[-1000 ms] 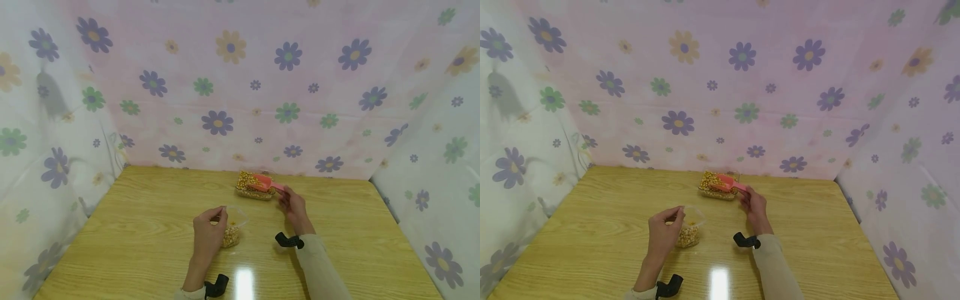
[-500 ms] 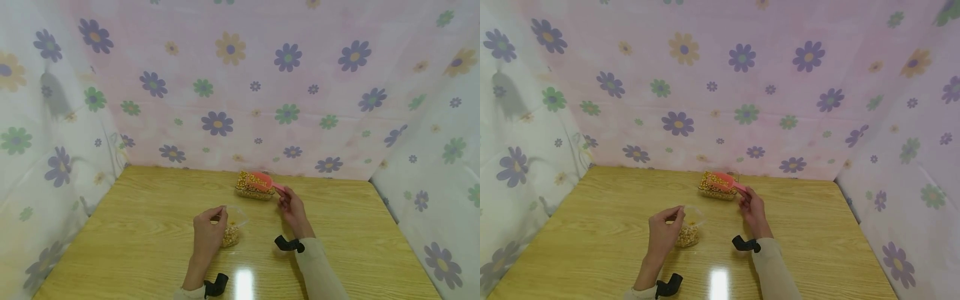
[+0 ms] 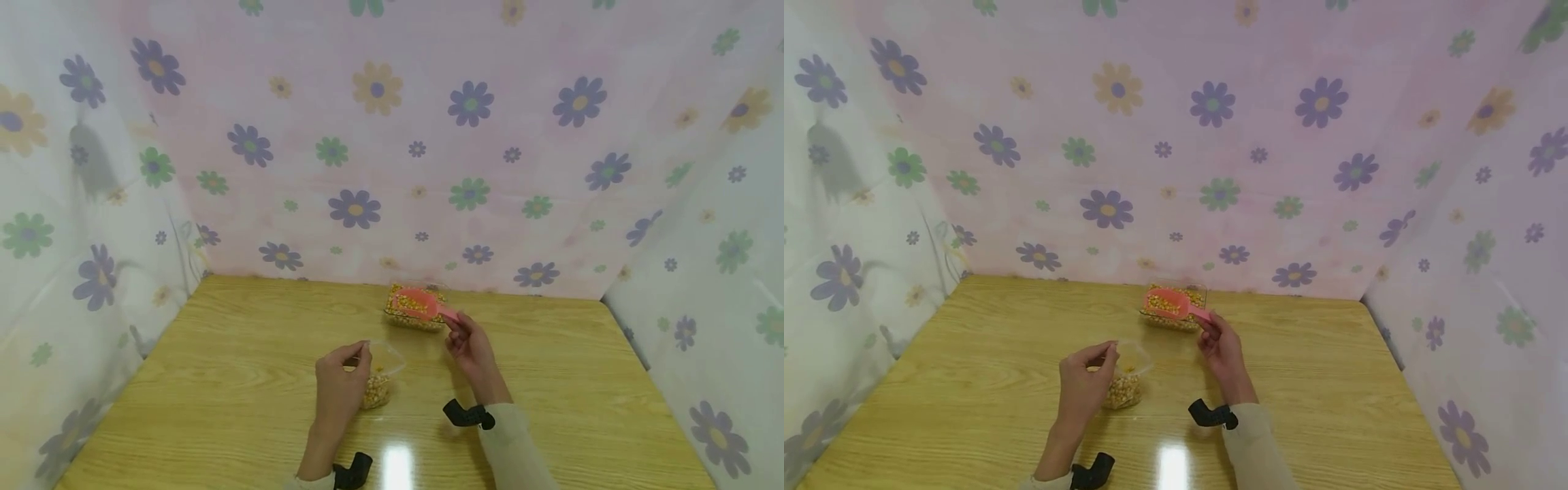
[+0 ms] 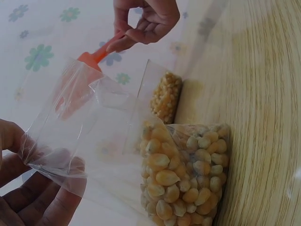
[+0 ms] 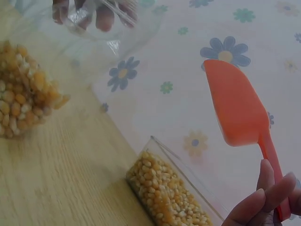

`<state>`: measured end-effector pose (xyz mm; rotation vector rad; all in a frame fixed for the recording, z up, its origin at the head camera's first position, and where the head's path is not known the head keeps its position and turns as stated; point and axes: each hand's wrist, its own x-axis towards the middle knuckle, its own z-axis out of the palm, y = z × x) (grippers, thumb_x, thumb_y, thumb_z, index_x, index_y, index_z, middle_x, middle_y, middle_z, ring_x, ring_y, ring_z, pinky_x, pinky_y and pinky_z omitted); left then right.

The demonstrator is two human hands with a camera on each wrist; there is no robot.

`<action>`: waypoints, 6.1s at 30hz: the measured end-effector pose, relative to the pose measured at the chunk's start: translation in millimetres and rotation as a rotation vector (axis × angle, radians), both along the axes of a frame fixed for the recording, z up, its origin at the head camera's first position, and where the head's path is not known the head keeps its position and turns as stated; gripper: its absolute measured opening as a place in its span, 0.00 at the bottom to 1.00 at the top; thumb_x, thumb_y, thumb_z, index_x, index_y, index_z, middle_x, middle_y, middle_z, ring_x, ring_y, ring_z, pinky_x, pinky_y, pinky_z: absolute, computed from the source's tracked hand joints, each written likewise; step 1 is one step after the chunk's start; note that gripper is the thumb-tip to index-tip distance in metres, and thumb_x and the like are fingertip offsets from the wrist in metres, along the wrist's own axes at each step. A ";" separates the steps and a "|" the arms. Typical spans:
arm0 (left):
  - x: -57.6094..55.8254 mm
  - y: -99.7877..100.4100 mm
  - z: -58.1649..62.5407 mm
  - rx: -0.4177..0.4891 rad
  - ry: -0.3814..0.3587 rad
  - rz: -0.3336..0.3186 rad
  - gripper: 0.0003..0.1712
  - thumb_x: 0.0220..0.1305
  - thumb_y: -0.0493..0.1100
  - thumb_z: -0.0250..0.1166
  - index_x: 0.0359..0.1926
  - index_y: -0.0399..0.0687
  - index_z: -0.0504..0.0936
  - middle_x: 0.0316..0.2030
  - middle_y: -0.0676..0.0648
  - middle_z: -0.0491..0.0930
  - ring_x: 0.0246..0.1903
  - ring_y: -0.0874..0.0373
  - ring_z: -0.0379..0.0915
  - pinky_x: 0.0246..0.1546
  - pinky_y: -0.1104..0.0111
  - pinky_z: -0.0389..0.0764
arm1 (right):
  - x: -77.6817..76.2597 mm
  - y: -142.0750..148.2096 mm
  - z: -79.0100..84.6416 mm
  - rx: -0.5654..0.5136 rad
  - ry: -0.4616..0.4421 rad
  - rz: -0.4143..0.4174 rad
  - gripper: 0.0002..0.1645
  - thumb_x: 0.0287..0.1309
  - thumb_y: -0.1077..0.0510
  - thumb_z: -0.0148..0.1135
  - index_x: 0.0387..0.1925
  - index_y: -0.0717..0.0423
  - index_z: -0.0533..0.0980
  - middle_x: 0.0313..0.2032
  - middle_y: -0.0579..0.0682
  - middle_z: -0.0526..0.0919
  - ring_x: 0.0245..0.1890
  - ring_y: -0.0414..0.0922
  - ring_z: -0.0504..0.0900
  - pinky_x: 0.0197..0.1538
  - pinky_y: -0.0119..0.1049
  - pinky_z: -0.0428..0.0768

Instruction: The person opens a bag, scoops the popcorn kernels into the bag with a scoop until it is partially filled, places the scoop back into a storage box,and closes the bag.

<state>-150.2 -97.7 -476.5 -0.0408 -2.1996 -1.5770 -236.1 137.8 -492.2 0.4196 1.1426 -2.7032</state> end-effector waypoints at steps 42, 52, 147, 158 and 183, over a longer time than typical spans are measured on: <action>6.5 -5.4 14.2 0.009 -0.174 -0.070 0.12 0.71 0.36 0.65 0.49 0.32 0.88 0.37 0.37 0.87 0.34 0.50 0.85 0.25 0.72 0.81 | 82.7 -14.2 14.6 0.142 0.023 -0.025 0.20 0.80 0.53 0.48 0.33 0.47 0.82 0.30 0.42 0.90 0.20 0.33 0.72 0.32 0.27 0.74; 8.8 -7.5 16.7 -0.039 -0.169 -0.053 0.12 0.71 0.36 0.64 0.48 0.33 0.88 0.37 0.40 0.88 0.34 0.51 0.84 0.26 0.72 0.82 | 97.4 -8.2 13.0 0.270 0.006 -0.071 0.19 0.78 0.54 0.51 0.32 0.48 0.85 0.29 0.43 0.90 0.19 0.34 0.71 0.29 0.27 0.75; 2.9 -2.7 6.5 -0.128 -0.028 -0.042 0.08 0.68 0.34 0.66 0.43 0.39 0.91 0.32 0.48 0.88 0.29 0.57 0.83 0.26 0.72 0.81 | 116.4 -34.3 66.3 0.817 0.241 -0.144 0.16 0.69 0.58 0.65 0.46 0.69 0.85 0.33 0.59 0.90 0.21 0.41 0.85 0.33 0.29 0.81; 1.4 -2.6 5.5 -0.136 -0.057 -0.040 0.09 0.68 0.34 0.66 0.44 0.38 0.91 0.32 0.47 0.88 0.30 0.56 0.83 0.27 0.72 0.81 | 122.0 -40.2 66.6 0.859 0.394 -0.148 0.13 0.68 0.60 0.65 0.43 0.69 0.86 0.33 0.59 0.89 0.22 0.42 0.84 0.34 0.33 0.84; 0.7 -1.6 9.7 -0.119 -0.055 -0.061 0.09 0.69 0.35 0.65 0.44 0.37 0.91 0.31 0.46 0.88 0.30 0.56 0.82 0.25 0.72 0.80 | 123.5 -38.2 75.2 0.915 0.482 -0.301 0.08 0.67 0.63 0.65 0.38 0.64 0.88 0.27 0.52 0.89 0.19 0.45 0.84 0.23 0.31 0.77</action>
